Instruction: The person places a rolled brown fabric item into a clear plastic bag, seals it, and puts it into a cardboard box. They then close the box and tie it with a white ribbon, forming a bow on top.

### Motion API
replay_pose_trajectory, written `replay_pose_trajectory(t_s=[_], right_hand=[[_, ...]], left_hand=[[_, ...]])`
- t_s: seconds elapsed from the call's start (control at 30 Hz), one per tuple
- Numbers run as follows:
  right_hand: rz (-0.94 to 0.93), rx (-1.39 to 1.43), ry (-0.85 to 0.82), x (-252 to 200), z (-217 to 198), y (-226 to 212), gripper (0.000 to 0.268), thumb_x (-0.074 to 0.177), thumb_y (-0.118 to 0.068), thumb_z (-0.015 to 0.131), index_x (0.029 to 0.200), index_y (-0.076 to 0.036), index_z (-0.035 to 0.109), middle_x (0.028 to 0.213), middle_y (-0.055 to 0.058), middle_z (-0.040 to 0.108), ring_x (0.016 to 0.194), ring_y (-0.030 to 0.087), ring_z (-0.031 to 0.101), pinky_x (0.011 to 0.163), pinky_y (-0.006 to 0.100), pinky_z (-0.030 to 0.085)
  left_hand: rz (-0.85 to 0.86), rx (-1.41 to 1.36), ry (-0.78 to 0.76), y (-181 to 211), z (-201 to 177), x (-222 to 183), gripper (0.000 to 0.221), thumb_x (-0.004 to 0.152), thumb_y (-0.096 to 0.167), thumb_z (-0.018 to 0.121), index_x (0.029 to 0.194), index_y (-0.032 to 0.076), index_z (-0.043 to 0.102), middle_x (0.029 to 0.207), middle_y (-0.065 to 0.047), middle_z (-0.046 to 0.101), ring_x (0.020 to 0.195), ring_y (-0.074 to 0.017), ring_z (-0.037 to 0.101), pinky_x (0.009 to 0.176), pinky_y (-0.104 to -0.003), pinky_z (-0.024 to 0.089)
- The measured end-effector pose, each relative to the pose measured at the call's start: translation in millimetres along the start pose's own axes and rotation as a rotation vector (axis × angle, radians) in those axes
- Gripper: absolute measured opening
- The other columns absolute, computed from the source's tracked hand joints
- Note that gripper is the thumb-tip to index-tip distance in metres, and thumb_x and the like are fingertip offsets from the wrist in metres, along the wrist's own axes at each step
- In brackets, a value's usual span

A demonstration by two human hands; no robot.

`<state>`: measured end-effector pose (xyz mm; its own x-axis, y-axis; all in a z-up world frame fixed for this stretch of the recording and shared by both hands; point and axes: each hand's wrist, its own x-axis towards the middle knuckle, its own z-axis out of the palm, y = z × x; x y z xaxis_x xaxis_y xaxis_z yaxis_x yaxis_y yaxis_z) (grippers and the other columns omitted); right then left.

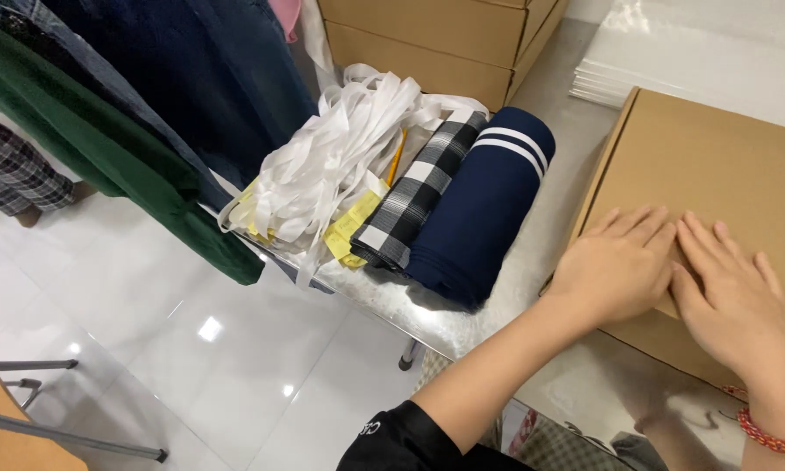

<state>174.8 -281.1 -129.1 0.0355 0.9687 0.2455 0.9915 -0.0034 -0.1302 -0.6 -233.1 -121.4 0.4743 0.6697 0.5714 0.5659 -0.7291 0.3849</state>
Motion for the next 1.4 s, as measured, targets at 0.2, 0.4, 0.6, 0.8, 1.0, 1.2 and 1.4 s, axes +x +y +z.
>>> replay_pose_trajectory(t_s=[0.2,0.4,0.6,0.8,1.0,1.2,1.4], right_hand=[[0.059,0.013,-0.005,3.8,4.6,-1.7,0.059,0.104,-0.036,0.048,0.157,-0.012,0.06,0.171,0.001,0.05,0.162,0.028,0.039,0.127,0.058,0.029],[-0.021,-0.15,0.061,14.2,30.3,-25.0,0.065,0.109,-0.045,0.042,0.157,-0.004,0.058,0.173,0.015,0.052,0.159,0.042,0.043,0.117,0.064,0.037],[-0.162,0.188,0.042,30.6,-0.1,-123.3,0.077,0.1,-0.042,0.049,0.163,0.0,0.042,0.171,0.017,0.043,0.16,0.035,0.032,0.122,0.065,0.026],[-0.444,0.303,0.117,56.9,-4.5,-209.2,0.072,0.095,-0.029,0.061,0.159,0.0,0.046,0.172,0.021,0.038,0.162,0.037,0.028,0.124,0.069,0.018],[-0.59,0.404,0.052,81.3,7.7,-278.8,0.06,0.094,-0.03,0.067,0.148,-0.007,0.057,0.169,0.013,0.042,0.159,0.036,0.032,0.121,0.061,0.027],[-0.582,0.543,-0.115,96.4,16.8,-314.8,0.05,0.1,-0.027,0.066,0.148,-0.015,0.063,0.157,0.009,0.058,0.144,0.033,0.056,0.114,0.056,0.045],[-0.664,0.757,-0.086,98.9,19.1,-357.6,0.038,0.095,-0.021,0.073,0.133,-0.013,0.073,0.169,0.016,0.038,0.127,0.037,0.066,0.101,0.051,0.057]], left_hand=[[0.084,-0.231,0.024,-52.4,-67.8,-15.2,0.034,0.093,0.02,0.068,0.122,0.005,0.076,0.132,-0.012,0.076,0.118,-0.0317,0.074,0.102,-0.041,0.06],[-0.323,0.17,0.387,-154.3,-190.1,-65.5,0.017,0.09,0.017,0.073,0.105,0.012,0.079,0.098,-0.003,0.073,0.093,-0.0255,0.066,0.084,-0.038,0.055],[-0.537,0.516,0.407,-215.9,-259.7,-137.6,0.015,0.089,0.013,0.08,0.104,0.015,0.081,0.111,-0.003,0.064,0.097,-0.0221,0.056,0.085,-0.035,0.052],[-0.561,0.591,0.293,-246.2,-283.3,-153.8,0.026,0.078,0.016,0.088,0.102,0.018,0.078,0.14,-0.009,0.057,0.115,-0.031,0.053,0.093,-0.041,0.05],[-0.535,0.534,0.222,-268.9,-300.1,-144.8,0.01,0.081,0.016,0.087,0.079,0.009,0.079,0.133,-0.009,0.063,0.12,-0.0305,0.051,0.099,-0.041,0.048],[-0.332,0.345,0.443,-251.5,-342.3,-119.8,0.011,0.101,0.026,0.079,0.093,0.025,0.072,0.1,0.014,0.066,0.11,-0.0131,0.061,0.086,-0.03,0.048],[-0.277,-0.194,0.579,-206.0,-377.8,-98.5,0.007,0.106,0.02,0.074,0.106,0.014,0.072,0.093,0.001,0.076,0.083,-0.0121,0.068,0.082,-0.03,0.056]])
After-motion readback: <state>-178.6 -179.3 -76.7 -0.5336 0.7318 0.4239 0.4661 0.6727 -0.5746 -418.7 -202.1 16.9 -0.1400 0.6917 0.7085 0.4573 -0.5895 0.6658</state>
